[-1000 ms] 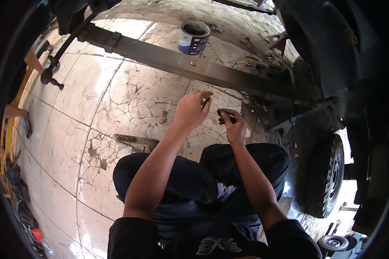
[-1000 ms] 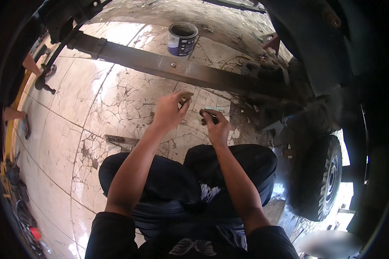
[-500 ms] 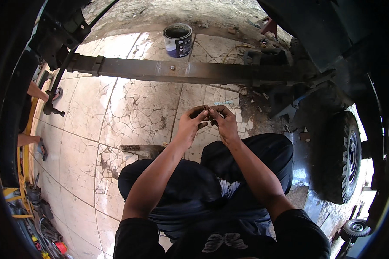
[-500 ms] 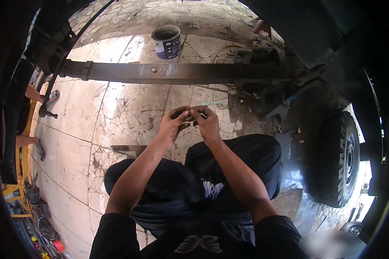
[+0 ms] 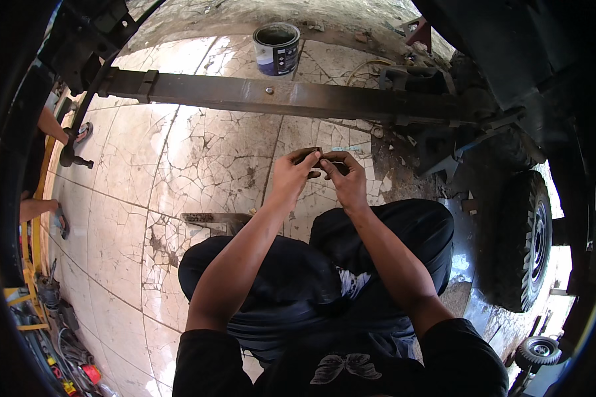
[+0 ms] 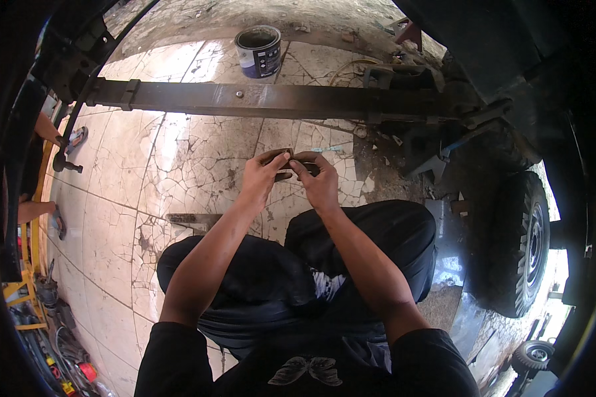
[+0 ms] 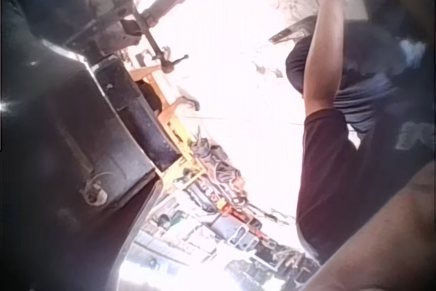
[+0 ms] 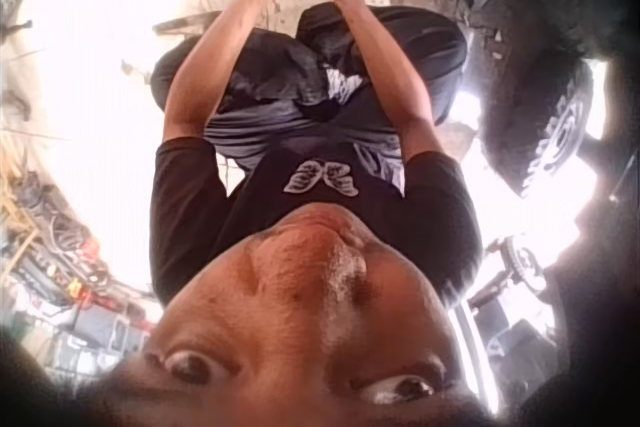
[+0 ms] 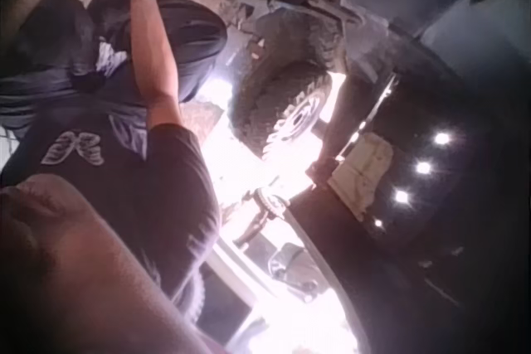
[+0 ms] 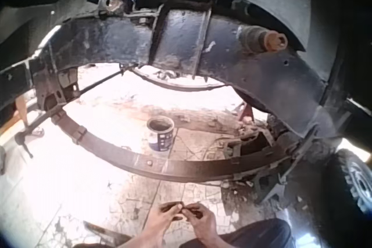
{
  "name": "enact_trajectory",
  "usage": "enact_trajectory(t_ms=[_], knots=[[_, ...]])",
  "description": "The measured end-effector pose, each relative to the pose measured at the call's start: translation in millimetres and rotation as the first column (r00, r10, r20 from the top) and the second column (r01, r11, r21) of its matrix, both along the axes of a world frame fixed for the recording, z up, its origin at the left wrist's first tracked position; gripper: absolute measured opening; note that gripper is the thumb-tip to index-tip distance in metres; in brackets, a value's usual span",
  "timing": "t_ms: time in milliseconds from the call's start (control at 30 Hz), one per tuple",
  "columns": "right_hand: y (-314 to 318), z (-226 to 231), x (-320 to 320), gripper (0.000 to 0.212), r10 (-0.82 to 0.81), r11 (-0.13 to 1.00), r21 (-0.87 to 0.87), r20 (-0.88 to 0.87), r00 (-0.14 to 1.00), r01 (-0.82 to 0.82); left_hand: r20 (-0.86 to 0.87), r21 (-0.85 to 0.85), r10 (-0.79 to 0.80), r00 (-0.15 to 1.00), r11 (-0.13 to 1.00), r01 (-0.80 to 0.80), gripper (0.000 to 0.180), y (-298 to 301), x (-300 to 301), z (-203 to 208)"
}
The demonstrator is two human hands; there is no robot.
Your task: The person sits on the floor under a vehicle and repeatedly scrubs a metal beam with a small abrasive pad. They wipe the beam back and forth, occasionally pausing to adjust the pad or inspect the surface.
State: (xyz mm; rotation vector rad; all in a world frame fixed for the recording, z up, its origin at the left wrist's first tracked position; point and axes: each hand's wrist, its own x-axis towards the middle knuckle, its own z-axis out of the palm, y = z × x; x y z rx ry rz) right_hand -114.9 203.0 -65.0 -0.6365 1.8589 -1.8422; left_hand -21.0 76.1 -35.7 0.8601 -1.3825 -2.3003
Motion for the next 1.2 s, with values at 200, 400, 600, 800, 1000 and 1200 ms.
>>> enact_trajectory(t_ms=[200,400,600,800,1000,1200], knots=[[0,5,-1,0.024,0.045,0.995,-0.098,0.256,0.966,-0.021,0.036,-0.170,0.016,0.999,0.985,-0.010,0.027,-2,-1,-11],[3,-9,-8,0.025,0.037,0.987,-0.163,0.265,0.963,0.007,0.155,-0.318,-0.010,0.988,0.946,0.059,0.025,0,-1,-5],[2,-1,-5,0.023,-0.049,0.998,-0.039,0.031,0.998,0.050,0.035,-0.158,-0.081,0.996,0.984,0.085,0.023,-6,1,-9],[1,6,0,0.021,-0.010,0.998,0.056,-0.029,1.000,0.011,0.186,-0.733,-0.015,0.982,0.664,0.149,0.029,-16,4,6],[10,8,-11,0.016,0.119,0.975,-0.221,0.553,0.824,0.008,0.081,-0.370,-0.227,0.971,0.897,0.241,0.029,-17,4,0],[9,20,-14,0.019,0.313,0.920,-0.381,0.588,0.746,-0.086,-0.158,0.056,-0.148,0.976,0.986,0.159,0.026,-26,9,-5]])
